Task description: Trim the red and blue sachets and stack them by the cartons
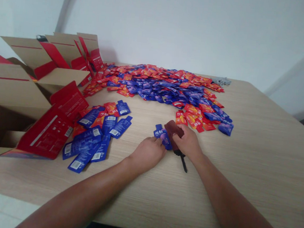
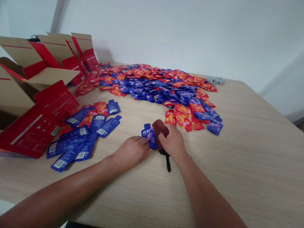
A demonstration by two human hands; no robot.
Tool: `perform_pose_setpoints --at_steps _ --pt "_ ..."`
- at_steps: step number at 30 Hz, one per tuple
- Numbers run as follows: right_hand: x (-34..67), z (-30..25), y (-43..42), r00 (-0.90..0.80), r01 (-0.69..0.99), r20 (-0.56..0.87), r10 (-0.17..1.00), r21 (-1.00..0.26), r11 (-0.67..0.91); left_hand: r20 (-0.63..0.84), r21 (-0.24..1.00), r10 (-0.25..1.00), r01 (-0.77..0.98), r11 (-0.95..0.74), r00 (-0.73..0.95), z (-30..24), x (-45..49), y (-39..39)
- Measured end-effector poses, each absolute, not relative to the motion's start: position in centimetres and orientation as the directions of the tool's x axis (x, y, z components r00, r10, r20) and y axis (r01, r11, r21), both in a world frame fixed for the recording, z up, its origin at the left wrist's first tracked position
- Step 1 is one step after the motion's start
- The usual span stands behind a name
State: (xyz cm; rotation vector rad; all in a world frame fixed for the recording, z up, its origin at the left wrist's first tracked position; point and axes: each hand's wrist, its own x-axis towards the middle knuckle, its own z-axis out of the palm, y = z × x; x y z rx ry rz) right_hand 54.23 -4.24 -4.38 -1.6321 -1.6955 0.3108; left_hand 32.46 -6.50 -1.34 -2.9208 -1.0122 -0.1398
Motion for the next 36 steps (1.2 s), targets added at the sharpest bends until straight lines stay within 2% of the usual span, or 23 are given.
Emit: perform_pose_setpoints --at_steps 4,7,9,11,12,13,15,18,20,22,25,28,32,36 --pt "54.2 -4.4 -4.2 0.206 0.656 0.359 0.910 -0.741 0.144 0.100 0.007 0.605 0.607 -0.794 0.790 -1.2 31.8 -6.0" --pt "54.3 -4.6 -4.0 0.302 0.577 0.345 0.889 -0.808 0.117 0.184 0.090 0.660 0.656 -0.749 0.728 -0.6 30.8 -5.4" --pt "54.4 -4.7 -3.8 0.348 0.546 0.328 0.878 -0.832 0.094 0.300 0.205 0.715 0.689 -0.695 0.631 0.0 29.9 -4.9" --pt "54.4 -4.7 -3.7 0.381 0.529 0.322 0.867 -0.845 0.081 0.397 0.387 0.794 0.701 -0.599 0.460 0.5 29.1 -4.5" --pt "54.5 -4.6 -3.7 0.392 0.522 0.322 0.862 -0.849 0.080 0.401 0.497 0.845 0.691 -0.526 0.354 0.6 28.8 -4.3" --pt "54.5 -4.6 -3.7 0.399 0.516 0.325 0.858 -0.853 0.083 0.361 0.608 0.897 0.665 -0.434 0.256 0.7 28.5 -4.2" --pt "54.5 -4.6 -3.7 0.404 0.504 0.325 0.855 -0.859 0.088 0.176 0.788 0.976 0.576 -0.217 0.128 0.7 28.2 -3.8" --pt "54.6 -4.6 -3.7 0.404 0.511 0.320 0.857 -0.856 0.079 -0.081 0.892 0.992 0.451 0.027 0.101 0.1 28.1 -3.5" --pt "54.6 -4.6 -3.7 0.395 0.530 0.323 0.860 -0.845 0.074 -0.120 0.882 0.987 0.468 0.056 0.107 -0.4 28.1 -3.3" --pt "54.6 -4.6 -3.7 0.381 0.541 0.328 0.864 -0.837 0.080 -0.042 0.814 0.993 0.580 -0.029 0.109 -0.8 27.9 -3.2" --pt "54.5 -4.7 -3.7 0.366 0.540 0.324 0.872 -0.838 0.084 0.209 0.634 0.954 0.713 -0.301 0.216 -1.3 27.6 -3.1" --pt "54.5 -4.7 -3.6 0.356 0.534 0.314 0.880 -0.841 0.084 0.357 0.518 0.825 0.642 -0.565 0.438 -1.8 27.6 -3.2" --pt "54.4 -4.6 -3.7 0.345 0.521 0.305 0.888 -0.849 0.089 0.298 0.384 0.701 0.591 -0.709 0.648 -1.9 28.2 -4.0" --pt "53.7 -3.8 -4.7 0.201 0.526 0.315 0.928 -0.834 0.169 0.192 0.293 0.682 0.622 -0.726 0.705 -1.0 29.2 -6.2"
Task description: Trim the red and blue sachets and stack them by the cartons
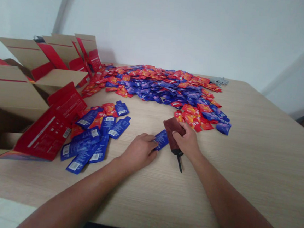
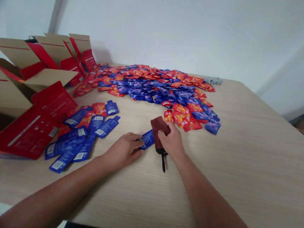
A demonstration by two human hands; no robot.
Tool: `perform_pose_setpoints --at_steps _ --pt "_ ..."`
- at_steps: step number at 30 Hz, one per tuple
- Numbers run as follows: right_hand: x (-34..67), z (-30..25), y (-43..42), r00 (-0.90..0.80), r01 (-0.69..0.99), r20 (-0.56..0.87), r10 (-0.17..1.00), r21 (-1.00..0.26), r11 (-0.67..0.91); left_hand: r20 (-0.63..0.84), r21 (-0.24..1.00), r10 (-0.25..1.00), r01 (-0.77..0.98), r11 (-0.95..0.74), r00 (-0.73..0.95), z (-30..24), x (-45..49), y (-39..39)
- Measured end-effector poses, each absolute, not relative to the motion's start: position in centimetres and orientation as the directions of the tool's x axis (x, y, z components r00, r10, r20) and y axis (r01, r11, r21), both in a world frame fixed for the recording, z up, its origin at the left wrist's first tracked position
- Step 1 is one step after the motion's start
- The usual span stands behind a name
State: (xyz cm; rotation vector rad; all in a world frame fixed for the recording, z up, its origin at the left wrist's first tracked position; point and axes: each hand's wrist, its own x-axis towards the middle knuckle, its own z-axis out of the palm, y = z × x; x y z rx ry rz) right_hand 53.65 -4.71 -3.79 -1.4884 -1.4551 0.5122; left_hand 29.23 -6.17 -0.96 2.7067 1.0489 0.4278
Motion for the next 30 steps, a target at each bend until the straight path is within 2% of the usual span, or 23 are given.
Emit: perform_pose_setpoints --at_steps 4,7,13,24,27,30 --pt "52.3 -2.9 -6.4 -0.145 0.658 0.350 0.925 -0.665 0.354 0.131 0.231 0.722 0.687 -0.689 0.679 -0.3 30.5 -8.3" --pt "51.7 -2.8 -7.0 -0.251 0.713 0.309 0.917 -0.582 0.391 0.085 0.183 0.747 0.726 -0.662 0.660 -0.2 31.3 -8.9" --pt "51.9 -3.4 -6.0 -0.175 0.779 0.284 0.943 -0.545 0.309 0.045 0.126 0.759 0.750 -0.650 0.650 -0.3 31.9 -9.1" --pt "53.5 -5.3 -3.6 -0.020 0.799 0.384 0.923 -0.549 0.246 0.048 0.072 0.740 0.736 -0.673 0.671 -0.7 32.2 -9.7" --pt "53.6 -5.0 -3.5 -0.014 0.804 0.392 0.920 -0.542 0.244 0.077 0.094 0.739 0.733 -0.674 0.670 -0.8 32.1 -9.6" --pt "53.4 -4.1 -4.1 -0.077 0.806 0.361 0.930 -0.526 0.271 0.169 0.148 0.702 0.686 -0.712 0.692 -1.0 32.1 -9.5"
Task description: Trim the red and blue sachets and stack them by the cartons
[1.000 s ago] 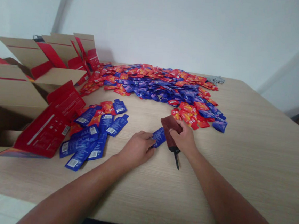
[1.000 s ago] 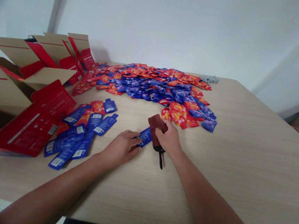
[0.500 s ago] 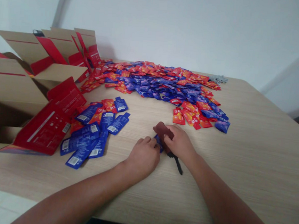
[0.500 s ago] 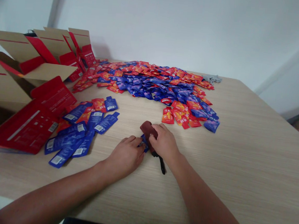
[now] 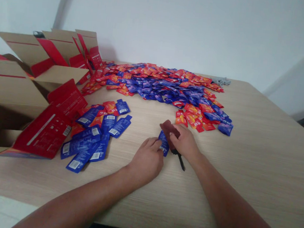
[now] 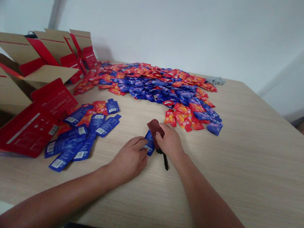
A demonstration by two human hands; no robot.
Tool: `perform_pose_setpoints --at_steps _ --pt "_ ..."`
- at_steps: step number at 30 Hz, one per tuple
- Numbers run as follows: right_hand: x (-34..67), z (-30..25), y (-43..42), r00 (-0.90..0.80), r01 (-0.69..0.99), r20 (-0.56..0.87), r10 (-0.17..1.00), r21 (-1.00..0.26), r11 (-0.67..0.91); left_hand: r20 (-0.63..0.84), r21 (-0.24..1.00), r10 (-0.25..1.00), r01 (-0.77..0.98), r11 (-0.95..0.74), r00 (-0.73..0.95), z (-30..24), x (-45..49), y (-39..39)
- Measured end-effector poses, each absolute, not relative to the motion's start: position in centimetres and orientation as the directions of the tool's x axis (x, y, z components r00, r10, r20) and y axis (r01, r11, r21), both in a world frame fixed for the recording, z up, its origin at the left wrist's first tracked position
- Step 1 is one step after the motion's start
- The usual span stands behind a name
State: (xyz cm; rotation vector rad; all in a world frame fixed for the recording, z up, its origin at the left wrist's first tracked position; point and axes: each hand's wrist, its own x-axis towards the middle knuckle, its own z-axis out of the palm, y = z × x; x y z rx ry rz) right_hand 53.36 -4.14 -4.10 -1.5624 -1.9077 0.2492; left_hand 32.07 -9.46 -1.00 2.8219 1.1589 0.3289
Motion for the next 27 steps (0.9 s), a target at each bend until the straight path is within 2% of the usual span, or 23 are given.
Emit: perform_pose_setpoints --at_steps 3,7,15,19,24,27 --pt "52.7 -2.9 -5.4 -0.183 0.798 0.310 0.933 -0.507 0.325 0.226 0.174 0.665 0.642 -0.747 0.712 -1.6 32.2 -9.3" --pt "51.9 -2.1 -6.4 -0.240 0.799 0.284 0.928 -0.485 0.355 0.204 0.194 0.666 0.637 -0.746 0.718 -2.2 32.3 -9.2" --pt "53.1 -3.7 -3.7 -0.055 0.872 0.255 0.965 -0.460 0.171 0.113 0.110 0.682 0.673 -0.732 0.723 -2.1 32.6 -9.3" --pt "53.3 -4.1 -3.0 -0.012 0.882 0.261 0.965 -0.452 0.133 0.133 0.078 0.680 0.676 -0.733 0.722 -2.4 32.7 -9.2" --pt "53.1 -3.8 -3.7 -0.088 0.845 0.301 0.950 -0.482 0.231 0.174 0.070 0.684 0.684 -0.726 0.708 -2.5 32.6 -9.2" --pt "52.6 -2.8 -4.9 -0.220 0.778 0.294 0.930 -0.523 0.349 0.170 0.096 0.702 0.698 -0.710 0.691 -2.3 32.6 -9.2"
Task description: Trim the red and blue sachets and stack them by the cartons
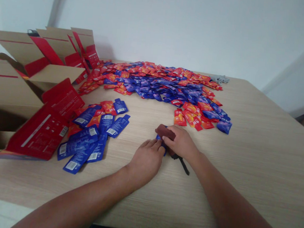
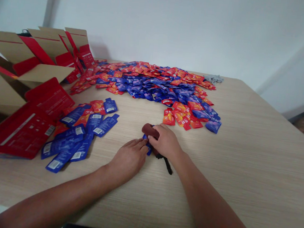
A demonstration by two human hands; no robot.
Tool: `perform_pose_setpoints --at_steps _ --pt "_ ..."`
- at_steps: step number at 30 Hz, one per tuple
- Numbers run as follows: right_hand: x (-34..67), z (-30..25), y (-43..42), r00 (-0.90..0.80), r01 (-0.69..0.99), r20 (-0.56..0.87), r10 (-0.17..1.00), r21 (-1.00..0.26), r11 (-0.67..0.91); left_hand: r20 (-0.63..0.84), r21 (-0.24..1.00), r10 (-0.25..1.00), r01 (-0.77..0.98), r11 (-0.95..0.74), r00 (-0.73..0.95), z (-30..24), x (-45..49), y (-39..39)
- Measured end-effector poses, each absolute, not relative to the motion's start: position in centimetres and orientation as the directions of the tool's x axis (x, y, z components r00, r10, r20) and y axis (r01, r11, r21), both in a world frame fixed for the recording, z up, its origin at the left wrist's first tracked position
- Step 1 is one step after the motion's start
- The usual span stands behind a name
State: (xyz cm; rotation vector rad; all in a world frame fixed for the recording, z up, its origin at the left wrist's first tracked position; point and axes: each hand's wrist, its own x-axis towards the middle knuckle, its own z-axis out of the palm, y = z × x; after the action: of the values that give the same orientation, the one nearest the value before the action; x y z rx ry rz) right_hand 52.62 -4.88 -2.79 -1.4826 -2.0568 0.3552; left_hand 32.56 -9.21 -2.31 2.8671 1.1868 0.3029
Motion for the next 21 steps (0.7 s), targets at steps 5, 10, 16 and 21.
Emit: perform_pose_setpoints --at_steps 5,10,16,21 --pt "52.2 -1.6 -6.4 -0.349 0.704 0.254 0.902 -0.564 0.432 0.153 0.131 0.710 0.698 -0.704 0.688 -2.3 32.5 -9.3" --pt "52.8 -3.0 -5.4 -0.234 0.765 0.276 0.932 -0.540 0.352 0.145 0.101 0.695 0.688 -0.719 0.704 -2.5 32.5 -9.3" --pt "53.8 -4.4 -3.9 -0.034 0.848 0.288 0.957 -0.499 0.180 0.149 0.069 0.685 0.683 -0.727 0.713 -2.6 32.4 -9.2" --pt "53.6 -3.9 -4.4 -0.089 0.838 0.273 0.958 -0.499 0.220 0.131 0.084 0.693 0.688 -0.721 0.709 -2.1 32.4 -9.3"
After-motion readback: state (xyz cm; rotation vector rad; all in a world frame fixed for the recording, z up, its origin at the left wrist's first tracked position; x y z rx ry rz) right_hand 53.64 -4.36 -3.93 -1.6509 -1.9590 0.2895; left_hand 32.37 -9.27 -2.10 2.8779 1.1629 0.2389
